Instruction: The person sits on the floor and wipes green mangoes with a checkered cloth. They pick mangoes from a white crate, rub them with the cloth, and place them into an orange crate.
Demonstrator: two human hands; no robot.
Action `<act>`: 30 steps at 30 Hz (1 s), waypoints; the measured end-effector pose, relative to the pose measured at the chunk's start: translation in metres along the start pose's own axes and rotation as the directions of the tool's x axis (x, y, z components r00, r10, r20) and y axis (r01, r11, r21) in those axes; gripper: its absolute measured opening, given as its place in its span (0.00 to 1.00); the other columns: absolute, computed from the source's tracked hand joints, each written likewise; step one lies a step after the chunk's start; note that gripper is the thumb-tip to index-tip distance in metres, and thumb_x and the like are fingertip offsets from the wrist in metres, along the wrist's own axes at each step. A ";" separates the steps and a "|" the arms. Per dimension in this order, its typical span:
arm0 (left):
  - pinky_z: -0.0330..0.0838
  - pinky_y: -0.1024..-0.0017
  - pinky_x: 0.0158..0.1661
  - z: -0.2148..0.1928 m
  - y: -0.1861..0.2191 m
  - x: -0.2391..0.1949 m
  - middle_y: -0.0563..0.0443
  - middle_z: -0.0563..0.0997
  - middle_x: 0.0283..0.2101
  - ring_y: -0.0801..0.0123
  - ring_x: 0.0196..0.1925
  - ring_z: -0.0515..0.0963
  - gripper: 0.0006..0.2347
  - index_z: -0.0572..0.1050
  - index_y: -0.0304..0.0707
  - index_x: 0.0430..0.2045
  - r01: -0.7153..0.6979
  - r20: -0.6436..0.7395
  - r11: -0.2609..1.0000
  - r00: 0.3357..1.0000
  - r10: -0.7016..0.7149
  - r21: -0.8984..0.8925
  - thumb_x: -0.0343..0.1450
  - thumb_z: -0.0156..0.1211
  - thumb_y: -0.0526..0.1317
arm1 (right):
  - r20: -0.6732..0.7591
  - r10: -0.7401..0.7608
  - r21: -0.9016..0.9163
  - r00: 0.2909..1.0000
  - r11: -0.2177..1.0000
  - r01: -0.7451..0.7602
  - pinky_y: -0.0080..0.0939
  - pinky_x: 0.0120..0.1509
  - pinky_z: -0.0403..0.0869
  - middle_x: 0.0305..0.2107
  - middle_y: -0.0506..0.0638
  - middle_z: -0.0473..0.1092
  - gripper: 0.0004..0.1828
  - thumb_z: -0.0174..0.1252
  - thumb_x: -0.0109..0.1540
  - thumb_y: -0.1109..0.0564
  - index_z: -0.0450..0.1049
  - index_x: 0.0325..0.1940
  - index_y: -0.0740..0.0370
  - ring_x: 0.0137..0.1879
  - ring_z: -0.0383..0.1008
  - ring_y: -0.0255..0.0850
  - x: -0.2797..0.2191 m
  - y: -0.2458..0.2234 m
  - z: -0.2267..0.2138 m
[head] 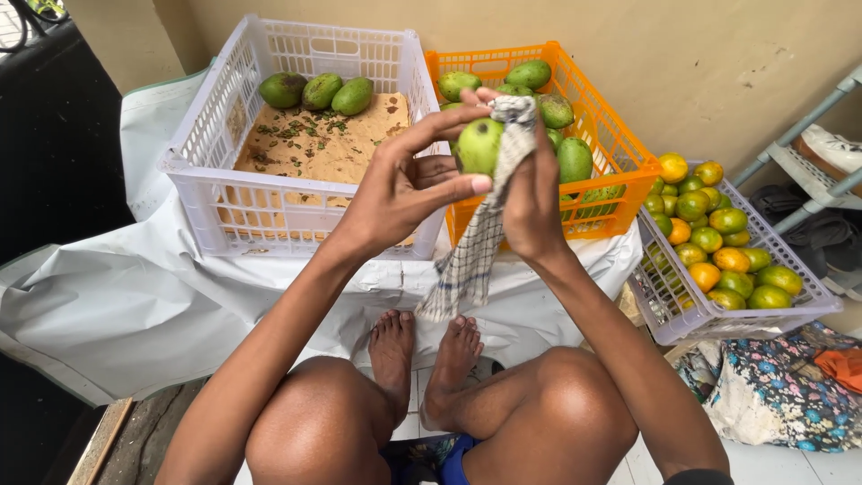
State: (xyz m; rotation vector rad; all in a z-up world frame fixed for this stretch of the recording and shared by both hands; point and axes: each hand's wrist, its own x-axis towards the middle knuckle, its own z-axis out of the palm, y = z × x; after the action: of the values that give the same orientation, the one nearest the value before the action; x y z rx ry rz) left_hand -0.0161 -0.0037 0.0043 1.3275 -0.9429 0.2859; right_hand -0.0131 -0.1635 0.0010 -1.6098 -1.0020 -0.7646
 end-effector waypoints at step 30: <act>0.81 0.74 0.49 -0.006 0.033 -0.007 0.52 0.75 0.62 0.73 0.53 0.75 0.24 0.68 0.53 0.60 0.004 0.188 0.931 0.979 -0.078 0.366 0.69 0.71 0.43 | 0.072 0.127 -0.685 0.989 0.727 -0.044 0.60 0.31 0.49 0.16 0.62 0.58 0.21 0.33 0.70 0.61 0.59 0.23 0.65 0.22 0.55 0.58 -0.015 0.036 -0.054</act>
State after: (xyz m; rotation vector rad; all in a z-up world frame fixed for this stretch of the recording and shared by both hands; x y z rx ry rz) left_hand -0.0401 0.0128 0.0221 1.7408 -1.0627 0.3095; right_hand 0.0125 -0.2233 -0.0137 -2.3450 -0.7425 -1.0655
